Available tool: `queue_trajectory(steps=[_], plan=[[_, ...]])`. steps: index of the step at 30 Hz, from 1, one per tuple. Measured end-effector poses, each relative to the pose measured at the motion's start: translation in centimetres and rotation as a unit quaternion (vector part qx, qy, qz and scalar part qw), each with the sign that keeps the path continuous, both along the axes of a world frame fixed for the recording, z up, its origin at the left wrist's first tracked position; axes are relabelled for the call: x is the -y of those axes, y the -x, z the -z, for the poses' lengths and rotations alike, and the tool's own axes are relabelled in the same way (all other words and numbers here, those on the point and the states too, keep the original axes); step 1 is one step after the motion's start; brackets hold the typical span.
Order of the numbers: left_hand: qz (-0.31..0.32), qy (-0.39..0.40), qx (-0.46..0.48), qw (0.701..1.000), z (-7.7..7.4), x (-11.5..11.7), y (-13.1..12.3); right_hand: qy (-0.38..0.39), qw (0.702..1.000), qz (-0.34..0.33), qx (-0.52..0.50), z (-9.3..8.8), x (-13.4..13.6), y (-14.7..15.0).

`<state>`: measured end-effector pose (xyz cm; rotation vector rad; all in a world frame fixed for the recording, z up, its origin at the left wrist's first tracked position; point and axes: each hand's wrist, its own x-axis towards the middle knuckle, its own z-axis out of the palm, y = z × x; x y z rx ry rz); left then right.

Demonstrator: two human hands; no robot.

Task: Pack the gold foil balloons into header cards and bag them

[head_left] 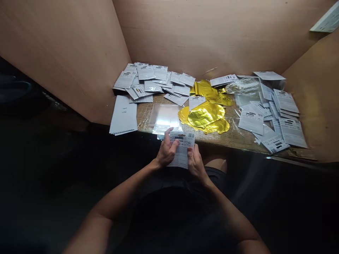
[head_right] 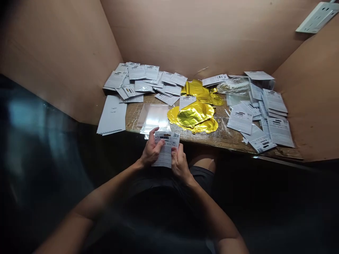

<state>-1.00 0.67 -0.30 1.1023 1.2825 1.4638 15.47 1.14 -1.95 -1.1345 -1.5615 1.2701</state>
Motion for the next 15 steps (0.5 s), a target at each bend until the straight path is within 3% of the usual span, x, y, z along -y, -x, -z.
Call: queue_trajectory(steps=[4,7,9,11,15], plan=[[0.037,0.022,-0.105,0.994,-1.4,-3.9,3.7,-0.030,0.996,0.085,0.003,1.1,-0.3,0.2],[-0.127,0.073,-0.234,0.961,-3.2,-9.1,9.7,-0.037,0.995,0.089,-0.012,0.6,-0.7,-0.6],[-0.184,0.137,-0.315,0.921,-3.7,-12.4,13.8,-0.035,0.998,0.054,-0.003,0.3,-0.9,-1.3],[-0.156,0.207,-0.334,0.906,-3.7,-14.7,17.0,-0.032,0.999,0.014,0.016,0.2,-1.1,-1.9],[-0.082,0.241,-0.282,0.925,-3.4,-16.2,20.2,-0.012,0.999,-0.037,0.029,0.5,-1.3,-2.5]])
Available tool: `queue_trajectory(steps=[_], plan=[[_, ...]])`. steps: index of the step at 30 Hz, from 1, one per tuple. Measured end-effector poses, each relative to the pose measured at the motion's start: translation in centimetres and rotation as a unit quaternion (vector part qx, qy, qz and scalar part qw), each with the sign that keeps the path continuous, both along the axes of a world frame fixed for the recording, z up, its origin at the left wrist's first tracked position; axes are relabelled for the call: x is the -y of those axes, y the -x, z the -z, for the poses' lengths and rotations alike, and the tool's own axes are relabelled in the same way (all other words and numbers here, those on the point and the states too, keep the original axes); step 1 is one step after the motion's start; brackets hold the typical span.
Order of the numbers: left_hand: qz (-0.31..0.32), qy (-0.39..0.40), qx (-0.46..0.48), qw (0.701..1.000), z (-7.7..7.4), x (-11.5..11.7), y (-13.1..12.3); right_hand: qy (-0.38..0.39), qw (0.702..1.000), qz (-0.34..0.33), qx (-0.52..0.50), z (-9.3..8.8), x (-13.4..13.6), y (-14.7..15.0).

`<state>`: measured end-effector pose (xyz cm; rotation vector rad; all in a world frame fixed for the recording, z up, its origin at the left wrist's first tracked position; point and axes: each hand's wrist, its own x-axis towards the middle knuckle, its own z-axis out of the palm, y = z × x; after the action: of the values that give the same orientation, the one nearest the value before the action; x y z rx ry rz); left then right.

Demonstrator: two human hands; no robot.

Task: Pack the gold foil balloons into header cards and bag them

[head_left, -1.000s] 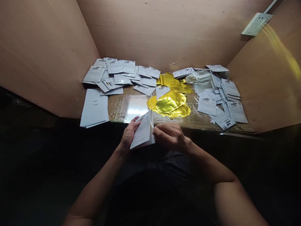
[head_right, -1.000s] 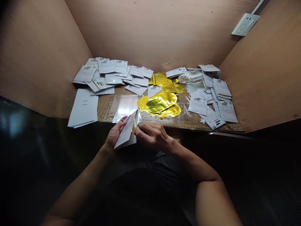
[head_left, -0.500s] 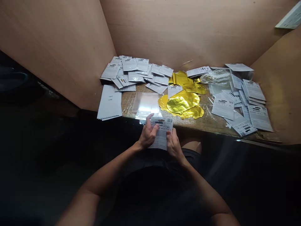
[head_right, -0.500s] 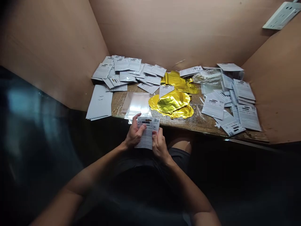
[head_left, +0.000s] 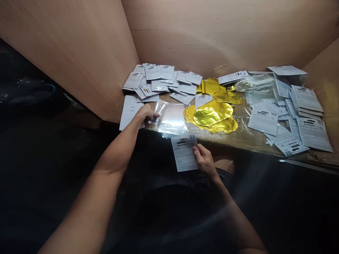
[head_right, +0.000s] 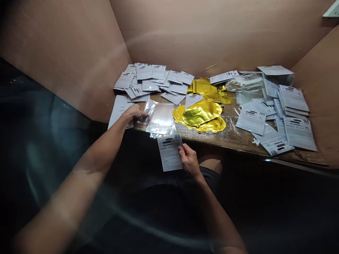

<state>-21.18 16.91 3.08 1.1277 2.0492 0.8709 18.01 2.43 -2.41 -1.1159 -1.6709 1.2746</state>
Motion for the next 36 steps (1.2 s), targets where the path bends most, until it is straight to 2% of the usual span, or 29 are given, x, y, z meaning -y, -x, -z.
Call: queue_trajectory(steps=[5,8,12,15,20,23,25,27,30,36], plan=[[0.000,0.013,0.011,1.000,-1.3,0.8,0.4,0.016,0.999,-0.012,-0.033,-0.3,-0.2,0.0],[0.006,0.006,0.064,0.998,-2.3,1.0,-0.2,0.020,0.999,-0.012,-0.044,-0.8,-0.3,0.1],[-0.006,-0.078,0.101,0.992,-3.0,1.1,-1.5,0.019,0.998,-0.005,-0.058,-1.4,-0.8,0.1],[0.010,-0.163,0.126,0.979,-3.7,1.8,-2.6,0.025,0.997,-0.016,-0.077,-2.2,-1.1,0.0],[0.022,-0.223,0.222,0.949,-4.9,4.0,-6.2,0.103,0.977,-0.127,-0.135,-4.3,-1.7,1.4],[0.041,-0.228,0.253,0.939,-5.4,5.4,-8.7,0.126,0.962,-0.197,-0.140,-5.3,-3.4,3.6],[0.067,-0.216,0.266,0.937,-5.8,6.3,-9.7,0.141,0.954,-0.220,-0.147,-5.4,-5.0,4.9],[0.096,-0.195,0.273,0.937,-6.0,7.1,-9.9,0.139,0.957,-0.196,-0.160,-5.2,-6.7,5.8],[0.117,-0.170,0.281,0.937,-5.9,7.6,-9.3,0.102,0.974,-0.126,-0.161,-4.6,-8.3,6.1],[0.105,-0.125,0.309,0.937,-4.9,6.3,-8.0,0.016,0.992,-0.044,-0.120,-4.0,-10.7,6.3]])
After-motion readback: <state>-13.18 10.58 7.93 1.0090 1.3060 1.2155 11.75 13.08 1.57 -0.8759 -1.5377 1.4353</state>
